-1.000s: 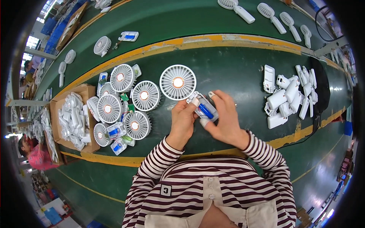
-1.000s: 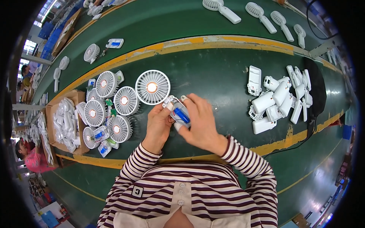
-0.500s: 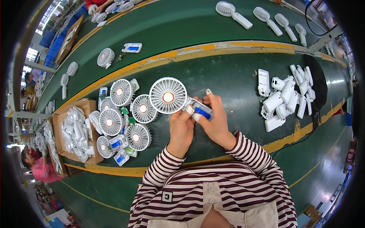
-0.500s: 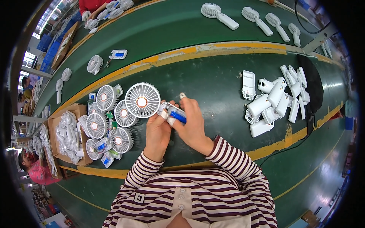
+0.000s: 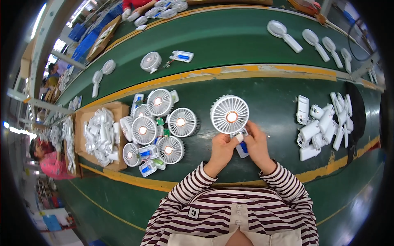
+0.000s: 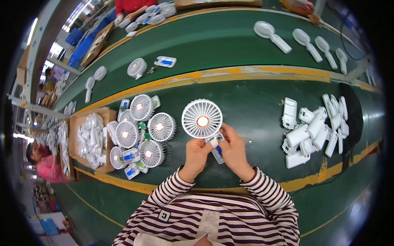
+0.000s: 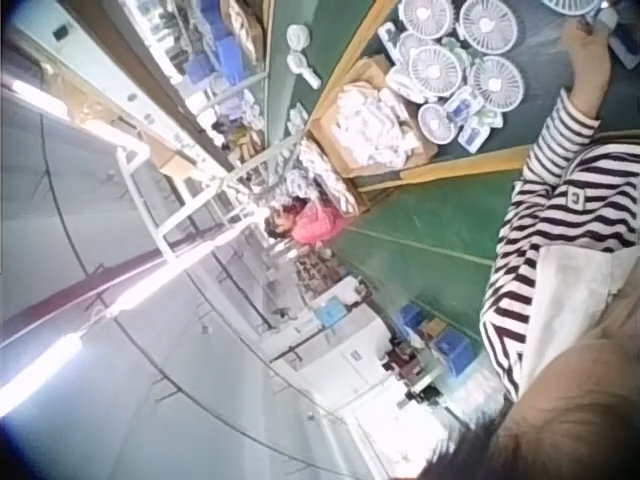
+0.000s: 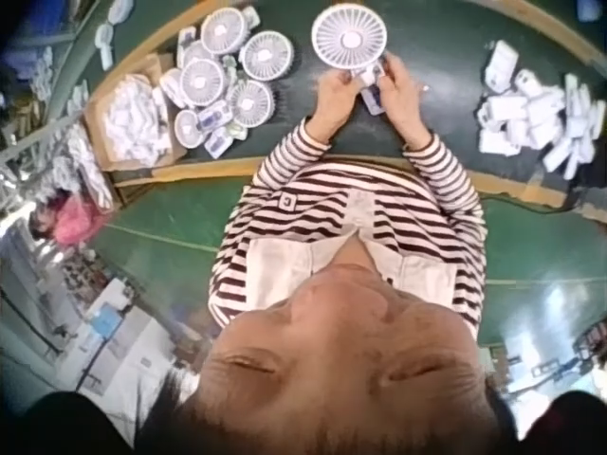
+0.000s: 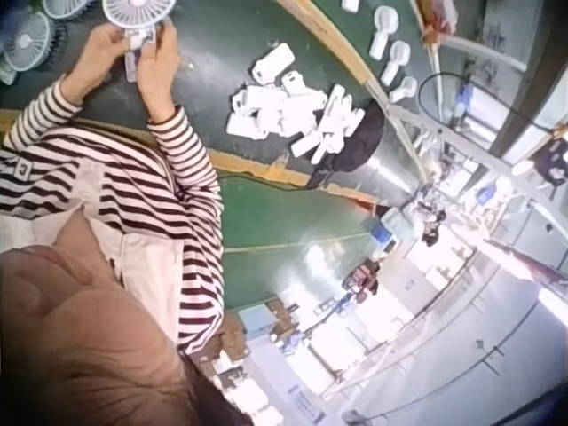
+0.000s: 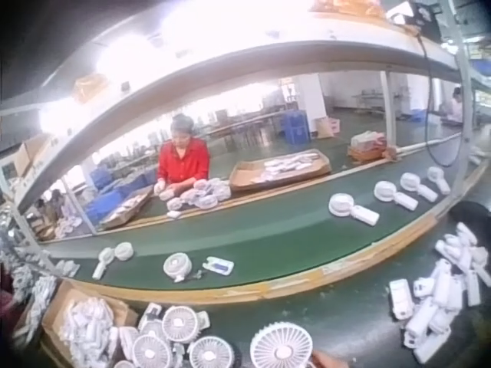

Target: The person assembles portable handheld fans by inserting the circuit board and wiring into the handle, attaching the fan head, snapping the handle cover into place by hand, and placing the assembled fans onto the conveyor belt.

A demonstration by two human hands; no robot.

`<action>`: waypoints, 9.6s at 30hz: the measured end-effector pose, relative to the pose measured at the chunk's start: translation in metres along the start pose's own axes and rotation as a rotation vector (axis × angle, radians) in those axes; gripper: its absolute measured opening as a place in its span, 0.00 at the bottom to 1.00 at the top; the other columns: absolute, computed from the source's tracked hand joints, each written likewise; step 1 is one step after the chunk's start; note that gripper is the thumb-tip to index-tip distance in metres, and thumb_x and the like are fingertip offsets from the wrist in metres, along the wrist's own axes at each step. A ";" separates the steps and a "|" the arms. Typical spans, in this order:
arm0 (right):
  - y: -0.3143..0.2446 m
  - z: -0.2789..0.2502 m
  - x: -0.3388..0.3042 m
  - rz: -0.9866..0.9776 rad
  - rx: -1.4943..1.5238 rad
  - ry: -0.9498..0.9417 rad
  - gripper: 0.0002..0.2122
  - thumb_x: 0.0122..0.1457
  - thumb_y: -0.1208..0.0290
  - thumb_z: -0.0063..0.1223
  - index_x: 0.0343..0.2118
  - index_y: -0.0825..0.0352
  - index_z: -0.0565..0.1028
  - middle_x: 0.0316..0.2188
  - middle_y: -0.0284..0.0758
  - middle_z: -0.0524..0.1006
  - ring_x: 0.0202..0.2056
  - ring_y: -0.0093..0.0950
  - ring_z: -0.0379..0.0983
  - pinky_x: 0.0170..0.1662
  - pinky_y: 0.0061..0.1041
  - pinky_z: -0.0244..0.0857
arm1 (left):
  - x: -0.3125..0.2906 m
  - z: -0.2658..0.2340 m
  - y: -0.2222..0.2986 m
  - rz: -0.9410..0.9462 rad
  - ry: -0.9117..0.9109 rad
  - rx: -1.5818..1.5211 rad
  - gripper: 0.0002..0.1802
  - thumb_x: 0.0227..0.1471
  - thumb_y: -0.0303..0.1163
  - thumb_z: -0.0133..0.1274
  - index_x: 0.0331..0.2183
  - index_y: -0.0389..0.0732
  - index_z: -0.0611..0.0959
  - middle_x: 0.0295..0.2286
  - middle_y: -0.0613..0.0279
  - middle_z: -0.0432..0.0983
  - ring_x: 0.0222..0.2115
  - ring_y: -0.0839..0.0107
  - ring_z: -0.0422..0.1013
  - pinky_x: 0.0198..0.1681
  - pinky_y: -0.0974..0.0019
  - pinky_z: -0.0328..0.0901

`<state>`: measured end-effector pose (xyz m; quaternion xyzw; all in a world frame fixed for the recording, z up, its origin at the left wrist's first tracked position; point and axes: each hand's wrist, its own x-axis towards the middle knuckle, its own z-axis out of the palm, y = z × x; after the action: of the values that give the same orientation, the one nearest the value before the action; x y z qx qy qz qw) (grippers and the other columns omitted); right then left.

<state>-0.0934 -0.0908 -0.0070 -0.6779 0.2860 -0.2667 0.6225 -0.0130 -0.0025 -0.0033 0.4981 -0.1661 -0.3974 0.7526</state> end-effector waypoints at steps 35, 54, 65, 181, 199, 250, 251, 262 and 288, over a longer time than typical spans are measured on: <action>-0.044 0.183 0.208 -0.901 -1.263 -0.178 0.06 0.41 0.75 0.49 0.24 0.69 0.72 0.23 0.41 0.75 0.28 0.35 0.72 0.27 0.32 0.67 | 0.003 -0.031 -0.001 -0.450 -0.034 -0.094 0.09 0.49 0.26 0.48 0.35 0.36 0.77 0.28 0.65 0.74 0.26 0.77 0.70 0.27 0.73 0.65; -0.054 -0.063 0.062 -0.524 -1.137 0.366 0.09 0.32 0.72 0.54 0.21 0.66 0.70 0.20 0.39 0.69 0.24 0.37 0.67 0.27 0.34 0.62 | 0.003 -0.023 0.013 -0.423 -0.041 -0.031 0.16 0.48 0.25 0.46 0.39 0.26 0.71 0.34 0.45 0.73 0.34 0.59 0.72 0.40 0.60 0.68; -0.021 -0.141 0.083 -0.117 -1.427 0.391 0.21 0.41 0.66 0.54 0.38 0.73 0.69 0.29 0.46 0.72 0.25 0.39 0.73 0.25 0.34 0.68 | 0.010 -0.018 0.025 -0.492 -0.027 -0.079 0.14 0.48 0.25 0.46 0.38 0.27 0.73 0.34 0.48 0.74 0.35 0.61 0.72 0.39 0.61 0.68; -0.018 -0.014 0.063 0.287 0.086 -0.266 0.11 0.44 0.77 0.50 0.33 0.74 0.70 0.25 0.37 0.73 0.21 0.22 0.70 0.22 0.20 0.64 | 0.022 -0.017 -0.012 0.221 0.025 0.154 0.21 0.52 0.28 0.45 0.48 0.31 0.66 0.36 0.55 0.71 0.27 0.77 0.68 0.29 0.76 0.64; -0.038 0.094 0.215 -0.680 -0.818 -0.086 0.26 0.45 0.63 0.52 0.46 0.72 0.64 0.40 0.47 0.68 0.41 0.43 0.65 0.43 0.39 0.61 | 0.019 -0.018 -0.003 0.358 0.001 0.571 0.06 0.47 0.26 0.50 0.29 0.33 0.77 0.18 0.54 0.71 0.17 0.70 0.67 0.21 0.70 0.62; -0.001 0.079 0.103 -0.499 -0.521 0.052 0.22 0.50 0.67 0.45 0.46 0.76 0.62 0.46 0.51 0.63 0.47 0.43 0.58 0.50 0.39 0.49 | 0.380 -0.070 0.152 0.204 0.359 1.812 0.53 0.31 0.59 0.57 0.56 0.43 0.57 0.55 0.45 0.49 0.56 0.51 0.47 0.55 0.50 0.47; -0.002 0.076 0.104 -0.485 -0.523 0.050 0.22 0.50 0.67 0.46 0.46 0.76 0.62 0.46 0.51 0.63 0.48 0.43 0.58 0.50 0.39 0.49 | 0.387 -0.063 0.148 0.202 0.372 1.795 0.52 0.31 0.58 0.57 0.55 0.42 0.58 0.53 0.44 0.52 0.55 0.51 0.50 0.55 0.52 0.49; 0.014 0.085 0.108 -0.473 -0.292 0.231 0.22 0.51 0.71 0.44 0.48 0.78 0.60 0.48 0.51 0.61 0.47 0.47 0.58 0.51 0.39 0.52 | 0.319 -0.046 0.120 0.326 0.125 1.509 0.44 0.24 0.48 0.57 0.46 0.34 0.72 0.39 0.41 0.71 0.41 0.53 0.69 0.44 0.61 0.63; -0.009 -0.105 -0.038 0.025 0.623 0.506 0.27 0.44 0.82 0.45 0.51 0.74 0.58 0.46 0.37 0.67 0.48 0.27 0.63 0.52 0.25 0.56 | 0.006 0.031 0.026 0.174 -0.521 0.601 0.11 0.47 0.24 0.50 0.36 0.36 0.78 0.36 0.57 0.73 0.36 0.69 0.70 0.39 0.69 0.64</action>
<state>-0.1950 -0.1356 0.0109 -0.3661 0.3442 -0.4916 0.7112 -0.0181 -0.0219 0.0324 0.5627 -0.5015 -0.3790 0.5369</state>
